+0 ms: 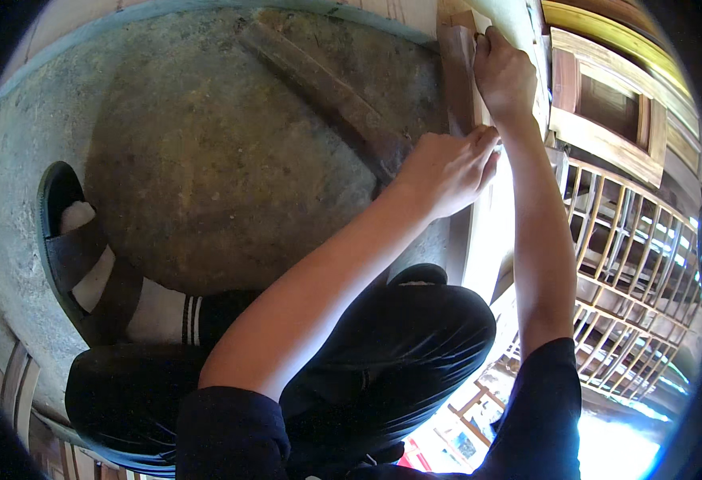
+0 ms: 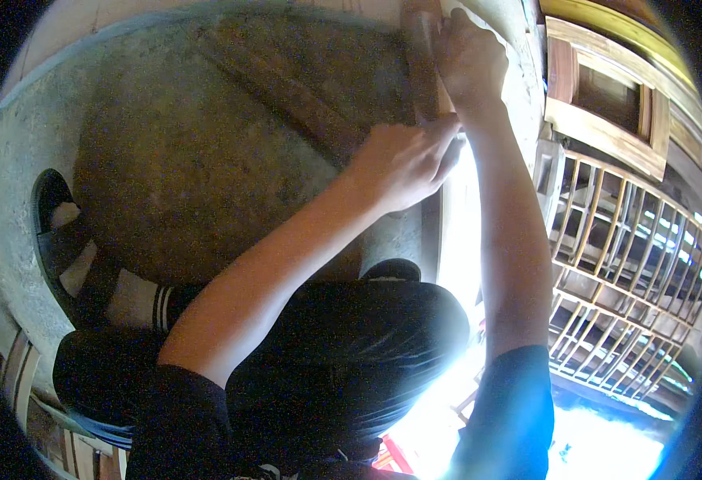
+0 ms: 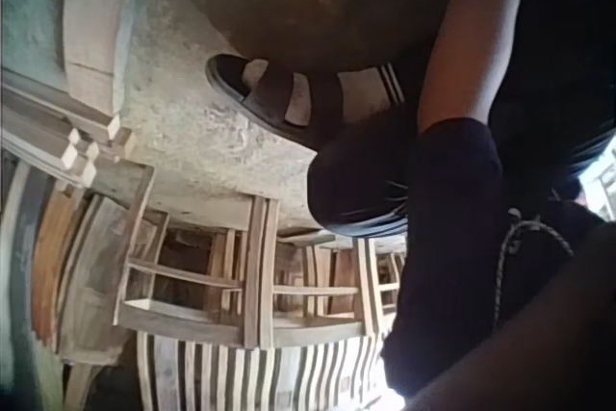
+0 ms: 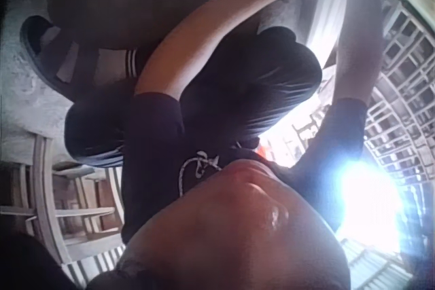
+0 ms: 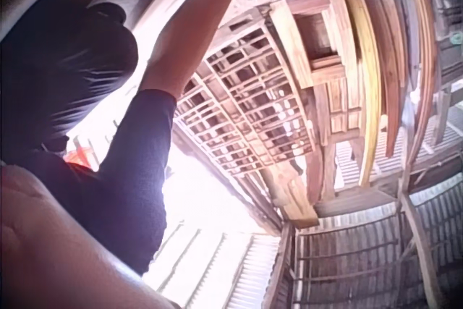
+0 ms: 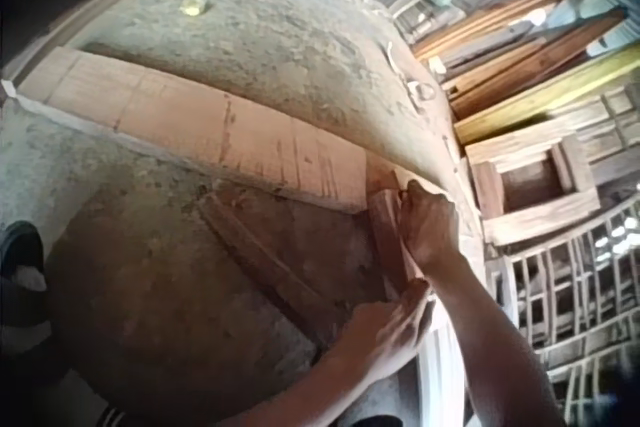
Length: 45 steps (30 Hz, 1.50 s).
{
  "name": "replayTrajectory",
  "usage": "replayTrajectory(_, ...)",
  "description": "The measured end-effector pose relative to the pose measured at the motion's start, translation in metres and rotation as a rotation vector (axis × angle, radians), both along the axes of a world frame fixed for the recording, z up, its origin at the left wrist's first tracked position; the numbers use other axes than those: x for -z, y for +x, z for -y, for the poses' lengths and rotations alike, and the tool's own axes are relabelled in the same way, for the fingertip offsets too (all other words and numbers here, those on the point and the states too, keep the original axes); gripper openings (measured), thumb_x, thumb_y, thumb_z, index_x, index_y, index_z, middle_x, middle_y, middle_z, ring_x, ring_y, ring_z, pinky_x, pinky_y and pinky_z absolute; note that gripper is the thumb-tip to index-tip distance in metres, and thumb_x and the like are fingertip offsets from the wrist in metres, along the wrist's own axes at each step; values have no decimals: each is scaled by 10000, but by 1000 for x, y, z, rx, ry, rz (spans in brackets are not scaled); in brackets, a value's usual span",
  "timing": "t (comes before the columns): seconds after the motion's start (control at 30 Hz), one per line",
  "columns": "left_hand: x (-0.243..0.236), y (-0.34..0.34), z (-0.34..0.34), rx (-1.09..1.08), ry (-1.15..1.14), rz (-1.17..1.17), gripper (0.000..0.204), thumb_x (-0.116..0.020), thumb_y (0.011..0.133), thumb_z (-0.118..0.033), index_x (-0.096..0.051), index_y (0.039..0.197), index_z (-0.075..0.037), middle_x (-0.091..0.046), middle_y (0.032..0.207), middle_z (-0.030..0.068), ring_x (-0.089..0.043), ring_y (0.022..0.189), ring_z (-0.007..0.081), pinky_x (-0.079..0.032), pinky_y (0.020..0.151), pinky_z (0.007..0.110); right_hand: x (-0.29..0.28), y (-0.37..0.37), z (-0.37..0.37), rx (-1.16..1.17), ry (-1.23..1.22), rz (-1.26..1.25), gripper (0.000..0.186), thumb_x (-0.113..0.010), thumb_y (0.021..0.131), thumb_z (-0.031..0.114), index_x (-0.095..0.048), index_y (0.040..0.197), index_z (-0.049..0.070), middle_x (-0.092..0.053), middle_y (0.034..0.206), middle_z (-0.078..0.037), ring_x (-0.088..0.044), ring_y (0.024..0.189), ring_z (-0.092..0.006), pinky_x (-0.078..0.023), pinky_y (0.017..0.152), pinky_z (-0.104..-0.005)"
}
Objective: Brushing a piece of wood molding with a paintbrush in a workshop.
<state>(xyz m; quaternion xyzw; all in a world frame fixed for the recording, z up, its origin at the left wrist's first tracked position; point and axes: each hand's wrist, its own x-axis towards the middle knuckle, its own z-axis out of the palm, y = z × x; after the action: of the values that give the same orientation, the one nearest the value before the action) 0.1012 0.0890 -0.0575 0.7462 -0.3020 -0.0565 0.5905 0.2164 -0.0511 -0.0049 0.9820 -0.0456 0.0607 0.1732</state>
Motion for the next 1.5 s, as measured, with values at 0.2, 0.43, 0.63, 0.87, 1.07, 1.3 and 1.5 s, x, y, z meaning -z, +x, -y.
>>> replayTrajectory(0.2, 2, -3, 0, -5, 35, -39, 297, -506, 1068, -305, -505, 1272, -89, -695, 737, 195, -689, 561, 336, -588, 521, 477, 4, 3, 9, -16, 98, -1, 315, -505, 1041, 370, -664, 1015, 100, -713, 905, -253, -672, 881, -504, -524, 796, -599)
replayTrajectory(0.43, 1, -7, 2, -27, 3, 30, 262, -533, 1053, -271, -517, 1216, -67, -701, 731, 151, -676, 534, 298, -576, 491, 449, -7, -9, 11, 77, 165, -92, 332, -504, 1052, 395, -647, 998, 100, -707, 933, -250, -672, 902, -490, -510, 789, -602)
replayTrajectory(0.63, -7, -2, -2, 81, 82, -99, 308, -478, 1062, -299, -547, 1211, -37, -725, 1107, 150, -737, 713, 356, -598, 619, 485, -4, -11, 18, -36, 171, -23, 361, -510, 1048, 419, -661, 996, 94, -693, 842, -269, -665, 834, -511, -519, 742, -593)
replayTrajectory(0.87, -2, -1, 0, 71, 83, -52, 328, -456, 1073, -304, -517, 1257, -39, -709, 1176, 157, -730, 671, 359, -593, 602, 499, 3, -11, 18, 47, 213, -8, 336, -504, 1047, 404, -641, 1004, 100, -698, 882, -266, -663, 880, -504, -510, 783, -604)
replayTrajectory(1.07, -6, 1, 0, 56, 105, -30, 344, -444, 1078, -316, -505, 1267, -36, -683, 1213, 144, -729, 665, 351, -593, 590, 483, 5, -10, 12, 122, 241, 30, 330, -500, 1045, 394, -646, 1020, 99, -707, 896, -265, -667, 900, -509, -515, 805, -597)
replayTrajectory(1.3, -9, 8, -3, 84, 105, -42, 346, -451, 1072, -307, -495, 1282, -35, -657, 1251, 131, -733, 689, 358, -602, 623, 492, -1, -4, 5, 96, 250, 73, 319, -491, 1048, 377, -667, 1055, 110, -714, 933, -266, -672, 918, -507, -526, 806, -591)
replayTrajectory(1.5, -13, 14, -3, 125, 135, -100, 322, -464, 1066, -292, -494, 1266, -41, -689, 1195, 168, -733, 680, 358, -609, 611, 483, -2, 6, 2, 118, 208, 36, 344, -487, 1050, 400, -659, 1047, 102, -715, 931, -261, -670, 920, -509, -524, 819, -590)
